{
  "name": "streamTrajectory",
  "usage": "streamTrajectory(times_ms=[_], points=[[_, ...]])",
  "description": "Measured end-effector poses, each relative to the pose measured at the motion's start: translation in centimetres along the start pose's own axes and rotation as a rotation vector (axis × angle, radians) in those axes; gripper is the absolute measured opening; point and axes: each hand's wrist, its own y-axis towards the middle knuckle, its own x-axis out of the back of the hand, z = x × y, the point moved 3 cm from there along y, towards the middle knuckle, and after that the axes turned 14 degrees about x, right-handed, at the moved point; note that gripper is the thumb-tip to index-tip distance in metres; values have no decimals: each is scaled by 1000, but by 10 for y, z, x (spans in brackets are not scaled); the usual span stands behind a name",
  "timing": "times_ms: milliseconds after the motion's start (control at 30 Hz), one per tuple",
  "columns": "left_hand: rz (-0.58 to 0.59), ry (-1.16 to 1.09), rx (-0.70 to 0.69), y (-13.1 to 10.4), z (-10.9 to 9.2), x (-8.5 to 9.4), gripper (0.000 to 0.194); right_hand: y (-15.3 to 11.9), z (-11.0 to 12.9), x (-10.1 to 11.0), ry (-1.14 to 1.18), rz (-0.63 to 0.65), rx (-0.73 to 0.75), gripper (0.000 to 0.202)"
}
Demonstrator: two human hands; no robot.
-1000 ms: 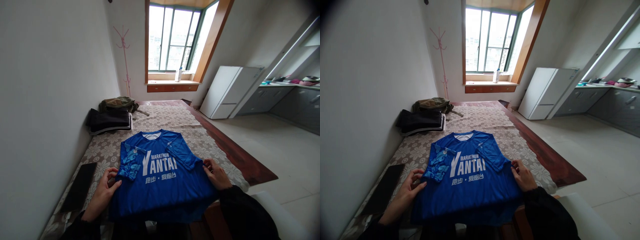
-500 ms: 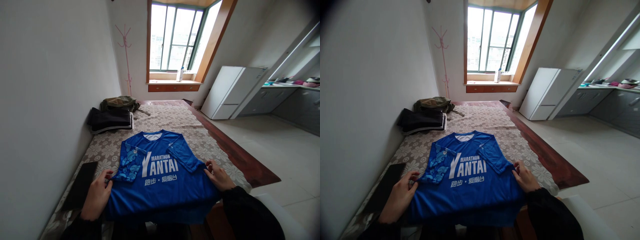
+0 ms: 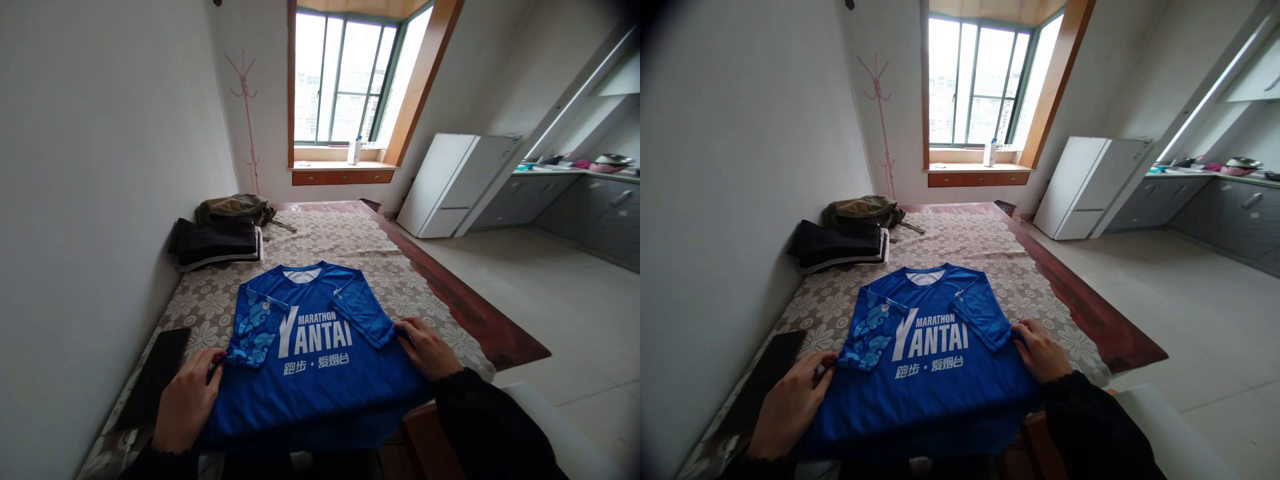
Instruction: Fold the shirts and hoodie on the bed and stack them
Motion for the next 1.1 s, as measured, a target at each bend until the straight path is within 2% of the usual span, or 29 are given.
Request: streamTrajectory(times_ms=[133, 200, 300, 433, 500, 600, 733, 900, 1033, 1100], points=[[-23, 32, 2, -1, 6, 2, 32, 2, 2, -1, -58, 14, 50, 26], [-38, -11, -67, -2, 3, 2, 36, 4, 9, 1, -96, -18, 98, 25], [-2, -116, -227, -1, -13, -5, 39, 12, 25, 3, -94, -56, 177, 26], [98, -129, -351, 15, -40, -22, 44, 40, 39, -3, 14, 5, 293, 29], [117, -95, -366, 29, -50, -32, 49, 59, 40, -8, 68, 63, 366, 30], [124, -13, -363, 51, -56, -48, 55, 89, 35, -16, 75, 76, 428, 36], [93, 119, -337, 68, -53, -68, 61, 116, 28, -42, -10, 124, 400, 54], [115, 209, -295, 76, -45, -74, 75, 119, 25, -79, -94, 195, 265, 67], [206, 281, -265, 90, -50, -71, 73, 124, 23, -78, -100, 232, 248, 70], [171, 279, -254, 99, -57, -70, 70, 131, 23, -70, -80, 255, 256, 66]])
